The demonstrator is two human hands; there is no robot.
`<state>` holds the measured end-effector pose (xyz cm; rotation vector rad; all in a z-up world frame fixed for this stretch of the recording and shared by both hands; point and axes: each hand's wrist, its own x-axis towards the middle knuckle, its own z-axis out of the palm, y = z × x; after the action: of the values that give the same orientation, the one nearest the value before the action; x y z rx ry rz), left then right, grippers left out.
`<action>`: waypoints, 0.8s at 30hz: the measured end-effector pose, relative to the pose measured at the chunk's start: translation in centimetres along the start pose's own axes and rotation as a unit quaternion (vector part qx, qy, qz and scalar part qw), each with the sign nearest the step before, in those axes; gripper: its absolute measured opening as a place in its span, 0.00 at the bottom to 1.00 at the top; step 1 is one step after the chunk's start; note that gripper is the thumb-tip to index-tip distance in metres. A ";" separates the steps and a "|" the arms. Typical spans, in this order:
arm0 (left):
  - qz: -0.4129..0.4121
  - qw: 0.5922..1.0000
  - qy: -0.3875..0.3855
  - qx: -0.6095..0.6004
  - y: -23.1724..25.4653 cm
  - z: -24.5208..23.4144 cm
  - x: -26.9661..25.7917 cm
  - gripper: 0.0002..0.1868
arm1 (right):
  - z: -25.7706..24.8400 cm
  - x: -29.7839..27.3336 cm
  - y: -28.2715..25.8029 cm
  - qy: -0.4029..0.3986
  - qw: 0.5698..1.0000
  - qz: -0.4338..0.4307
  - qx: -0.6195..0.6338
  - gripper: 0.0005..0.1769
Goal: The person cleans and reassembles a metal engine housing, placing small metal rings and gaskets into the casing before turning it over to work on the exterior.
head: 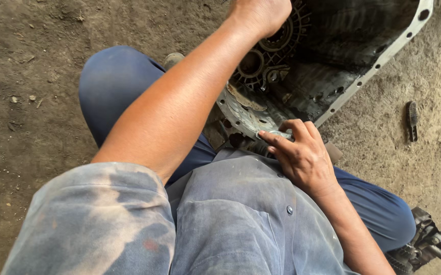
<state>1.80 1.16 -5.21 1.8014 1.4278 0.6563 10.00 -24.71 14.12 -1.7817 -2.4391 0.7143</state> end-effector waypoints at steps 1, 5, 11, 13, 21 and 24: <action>-0.041 0.998 -0.035 -0.013 0.3 -0.6 -0.3 0.13 | 0.0 0.1 -0.1 -0.005 1.000 0.013 0.015 0.20; -0.066 0.997 -0.038 -0.023 1.2 -2.0 -0.9 0.15 | -0.3 0.0 -0.3 -0.005 1.000 0.026 0.009 0.18; -0.024 0.999 -0.023 0.011 0.8 -1.0 -0.3 0.14 | -1.8 0.0 -0.1 -0.023 0.998 0.065 0.000 0.16; -0.007 1.000 -0.013 0.022 0.5 -0.5 -0.1 0.14 | -1.6 0.7 0.1 -0.045 0.998 0.049 -0.008 0.15; 0.014 0.999 0.017 0.023 0.3 -0.3 0.1 0.13 | -1.1 2.3 -0.2 -0.064 0.998 0.018 -0.008 0.16; 0.042 0.998 0.041 0.017 0.0 -0.2 0.0 0.12 | -0.8 2.6 -0.3 -0.066 0.997 0.040 -0.027 0.15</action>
<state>1.68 1.17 -5.07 1.8878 1.4315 0.7610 9.09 -22.13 14.31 -1.9209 -2.5036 0.8047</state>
